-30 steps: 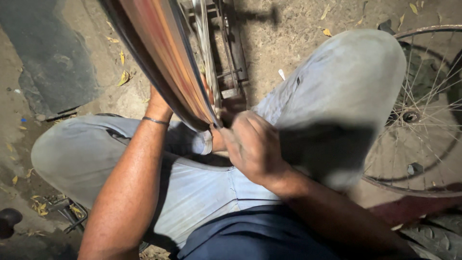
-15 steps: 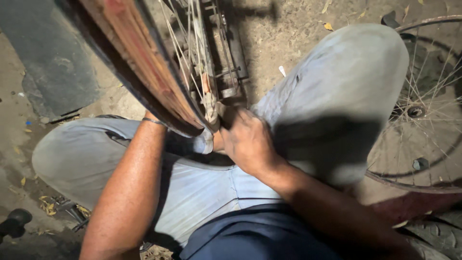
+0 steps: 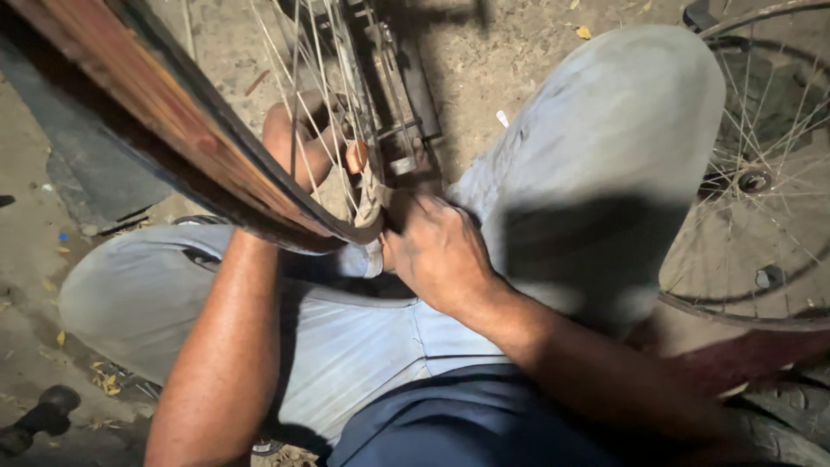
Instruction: The person adjusts the spokes of a bicycle wheel while it is mounted on a truing stand, rotating the wheel and using their hands to manipulate small parts.
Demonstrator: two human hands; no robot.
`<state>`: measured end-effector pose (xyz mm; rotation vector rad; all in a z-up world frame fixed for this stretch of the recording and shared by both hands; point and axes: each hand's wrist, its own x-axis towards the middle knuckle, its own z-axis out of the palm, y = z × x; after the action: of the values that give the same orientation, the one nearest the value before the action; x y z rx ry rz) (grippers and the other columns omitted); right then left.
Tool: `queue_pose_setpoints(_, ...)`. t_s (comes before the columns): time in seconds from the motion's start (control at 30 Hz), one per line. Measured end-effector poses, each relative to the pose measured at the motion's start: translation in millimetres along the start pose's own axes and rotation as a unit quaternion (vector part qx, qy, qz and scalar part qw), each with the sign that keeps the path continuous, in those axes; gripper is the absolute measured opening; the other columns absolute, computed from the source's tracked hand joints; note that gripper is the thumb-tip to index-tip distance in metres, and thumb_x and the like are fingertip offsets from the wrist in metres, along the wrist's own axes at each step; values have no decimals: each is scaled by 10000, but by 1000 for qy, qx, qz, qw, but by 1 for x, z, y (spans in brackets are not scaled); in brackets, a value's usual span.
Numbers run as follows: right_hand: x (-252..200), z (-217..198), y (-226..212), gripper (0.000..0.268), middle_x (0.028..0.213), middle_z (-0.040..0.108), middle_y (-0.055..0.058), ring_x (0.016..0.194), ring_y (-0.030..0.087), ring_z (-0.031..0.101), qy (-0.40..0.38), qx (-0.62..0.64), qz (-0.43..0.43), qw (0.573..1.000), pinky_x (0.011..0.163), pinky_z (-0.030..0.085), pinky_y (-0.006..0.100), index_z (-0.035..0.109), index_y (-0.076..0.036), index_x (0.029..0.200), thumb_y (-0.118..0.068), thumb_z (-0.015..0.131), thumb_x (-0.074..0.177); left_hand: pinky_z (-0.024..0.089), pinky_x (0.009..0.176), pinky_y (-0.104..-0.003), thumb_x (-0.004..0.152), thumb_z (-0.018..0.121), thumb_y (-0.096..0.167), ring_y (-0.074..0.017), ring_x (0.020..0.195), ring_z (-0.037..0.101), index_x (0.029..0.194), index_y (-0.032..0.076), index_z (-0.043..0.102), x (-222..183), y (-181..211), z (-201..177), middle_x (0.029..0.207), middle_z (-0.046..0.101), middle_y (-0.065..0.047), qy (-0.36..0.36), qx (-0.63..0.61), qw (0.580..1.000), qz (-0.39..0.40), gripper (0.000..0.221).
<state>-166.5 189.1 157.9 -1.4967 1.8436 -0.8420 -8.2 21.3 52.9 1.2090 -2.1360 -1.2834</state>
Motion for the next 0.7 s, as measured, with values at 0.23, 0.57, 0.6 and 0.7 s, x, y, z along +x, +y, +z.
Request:
queue_pose_setpoints(0.23, 2, -6, -4, 305, 954, 664, 228, 897, 462, 649, 5, 16, -29, 999, 761, 547, 521, 632, -24, 1112, -82, 741, 833, 552, 973, -406, 915, 717, 198, -313, 1080, 700, 1216, 2, 682, -1, -20, -4, 1134, 719, -184, -70, 18, 997, -25, 361)
queue_pose_setpoints(0.57, -3, -10, -3, 133, 912, 641, 253, 865, 506, 617, 18, 42, -87, 995, 679, 509, 528, 623, 19, 968, -74, 674, 889, 514, 936, -455, 823, 703, 242, -390, 1018, 672, 1031, 16, 734, 11, -45, 4, 1079, 725, -229, -123, 51, 986, 96, 309)
queue_pose_setpoints(0.6, -4, -11, -9, 124, 900, 649, 253, 844, 498, 626, 25, 30, -84, 996, 675, 515, 527, 646, 15, 967, -72, 669, 881, 548, 849, -449, 803, 694, 159, -388, 921, 680, 994, 16, 736, 9, -40, 3, 994, 727, -216, -98, 43, 991, 79, 243)
queue_pose_setpoints(0.7, 6, -6, -16, 115, 840, 663, 243, 796, 478, 644, 37, 3, -64, 997, 658, 511, 527, 667, 6, 916, -98, 693, 874, 557, 803, -423, 854, 683, 137, -350, 856, 689, 999, 6, 698, 20, -39, 3, 932, 725, -209, -121, -33, 990, 63, 196)
